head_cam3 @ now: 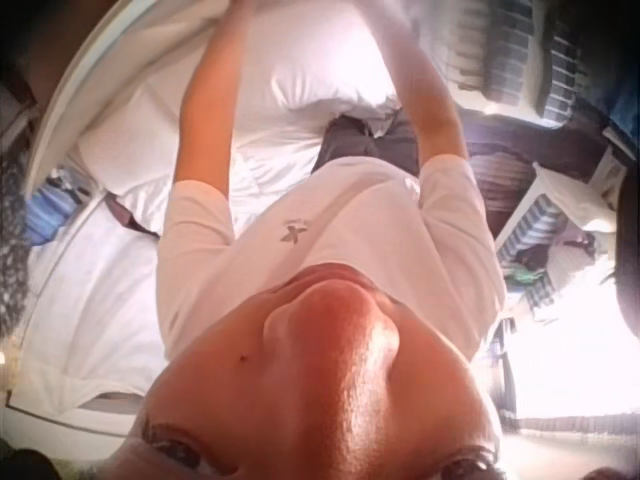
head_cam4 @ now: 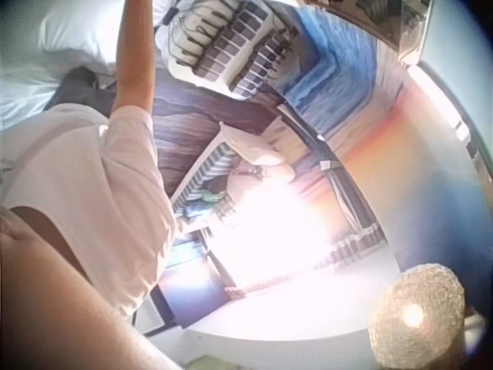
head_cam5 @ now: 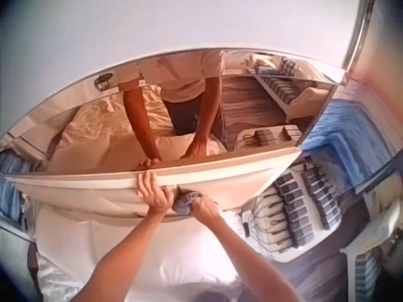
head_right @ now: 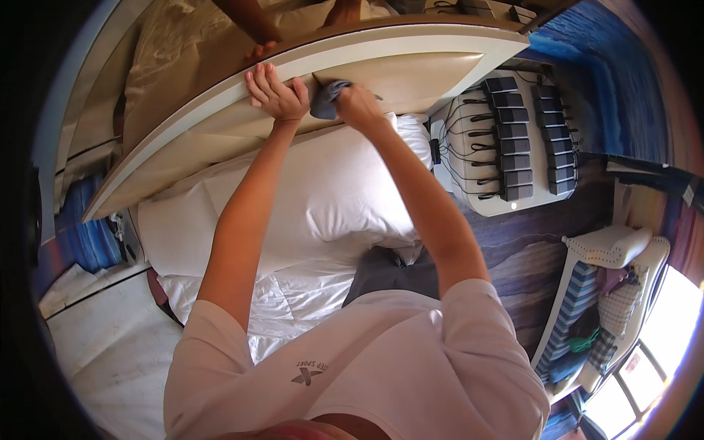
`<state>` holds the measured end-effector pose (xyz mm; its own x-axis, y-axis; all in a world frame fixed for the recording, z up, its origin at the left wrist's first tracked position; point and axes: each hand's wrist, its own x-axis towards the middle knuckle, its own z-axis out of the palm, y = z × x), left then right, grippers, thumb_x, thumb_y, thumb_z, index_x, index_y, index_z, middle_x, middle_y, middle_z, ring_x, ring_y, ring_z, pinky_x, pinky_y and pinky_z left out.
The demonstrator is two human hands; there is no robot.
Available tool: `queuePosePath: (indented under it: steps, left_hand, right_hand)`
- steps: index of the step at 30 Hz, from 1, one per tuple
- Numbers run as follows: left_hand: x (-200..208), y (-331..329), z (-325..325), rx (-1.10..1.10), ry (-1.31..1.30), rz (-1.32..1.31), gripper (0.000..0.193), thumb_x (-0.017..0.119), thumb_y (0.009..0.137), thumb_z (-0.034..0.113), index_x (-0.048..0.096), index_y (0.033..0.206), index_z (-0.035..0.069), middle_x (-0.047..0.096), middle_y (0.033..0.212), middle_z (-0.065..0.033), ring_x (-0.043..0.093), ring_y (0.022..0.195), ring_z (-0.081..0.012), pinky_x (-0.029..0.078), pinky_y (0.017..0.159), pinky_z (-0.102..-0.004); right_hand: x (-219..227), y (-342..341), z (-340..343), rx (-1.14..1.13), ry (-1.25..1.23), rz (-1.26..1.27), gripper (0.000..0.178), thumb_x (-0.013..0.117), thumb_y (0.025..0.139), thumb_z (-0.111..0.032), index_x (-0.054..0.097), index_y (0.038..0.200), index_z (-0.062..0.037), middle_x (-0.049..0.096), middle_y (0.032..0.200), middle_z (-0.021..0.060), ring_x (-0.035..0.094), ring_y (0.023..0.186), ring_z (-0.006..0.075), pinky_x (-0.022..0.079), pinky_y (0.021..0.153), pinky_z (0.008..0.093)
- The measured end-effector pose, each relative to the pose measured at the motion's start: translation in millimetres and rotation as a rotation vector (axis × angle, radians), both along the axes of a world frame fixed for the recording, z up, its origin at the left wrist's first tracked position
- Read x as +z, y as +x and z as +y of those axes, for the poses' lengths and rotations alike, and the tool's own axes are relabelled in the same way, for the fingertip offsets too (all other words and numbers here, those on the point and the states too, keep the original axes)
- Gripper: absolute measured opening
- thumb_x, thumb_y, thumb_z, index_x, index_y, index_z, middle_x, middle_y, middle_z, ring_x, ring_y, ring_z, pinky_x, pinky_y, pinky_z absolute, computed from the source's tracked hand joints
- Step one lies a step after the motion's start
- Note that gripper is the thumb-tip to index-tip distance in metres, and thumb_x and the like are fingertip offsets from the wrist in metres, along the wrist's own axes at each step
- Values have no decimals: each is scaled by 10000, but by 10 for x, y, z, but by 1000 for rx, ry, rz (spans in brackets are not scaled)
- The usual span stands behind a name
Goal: The person wipes a white headboard and a mirrored surface above it using a gray cloth. The person moves the cloth back and forth across the surfaces, occasionally adjusting the cloth in their hands.
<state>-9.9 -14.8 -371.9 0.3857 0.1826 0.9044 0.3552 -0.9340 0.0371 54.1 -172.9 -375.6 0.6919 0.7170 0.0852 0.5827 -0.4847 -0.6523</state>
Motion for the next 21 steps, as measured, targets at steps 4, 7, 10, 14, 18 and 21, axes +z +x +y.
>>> queuePosePath:
  steps: [4,7,10,14,18,21]
  left_hand:
    - [-21,-8,-22,-6,-2,21,534,433,864,362,453,1240,-18,449,1301,-196,340,1245,-425,236,995,-521]
    - [-21,-9,-24,-15,0,17,531,438,863,365,453,1239,-10,440,1313,-186,341,1247,-418,242,995,-530]
    - [-47,0,-23,-1,5,24,535,437,867,379,443,1246,1,431,1322,-178,339,1248,-416,252,996,-538]
    - [-104,15,62,-26,8,19,540,414,883,394,405,1282,30,434,1318,-175,337,1249,-421,251,996,-548]
    - [-77,-16,47,-21,-5,18,516,394,888,350,404,1277,12,435,1308,-192,331,1246,-429,250,993,-557]
    - [-65,-20,45,-18,-6,27,518,386,884,335,404,1272,-7,431,1304,-208,329,1240,-436,246,990,-560]
  right_hand:
    - [126,726,-1003,10,-10,35,198,569,835,-36,703,942,-134,688,813,111,661,650,241,536,586,374]
    - [479,988,-1444,-15,135,-329,231,587,901,-253,700,866,-54,689,772,113,661,594,232,526,516,348]
    - [547,781,-961,34,-120,-215,337,595,878,-327,682,738,-34,644,661,143,625,564,301,505,537,377]
    - [500,97,182,-5,88,-264,271,679,796,-330,656,714,-73,630,678,159,608,658,374,489,611,438]
    - [562,200,-159,-47,-17,-143,232,670,789,-309,677,719,-88,646,734,169,633,691,332,504,623,424]
    - [234,831,-1158,-136,-131,-46,117,646,833,-189,678,856,-79,678,794,97,664,739,244,530,655,376]
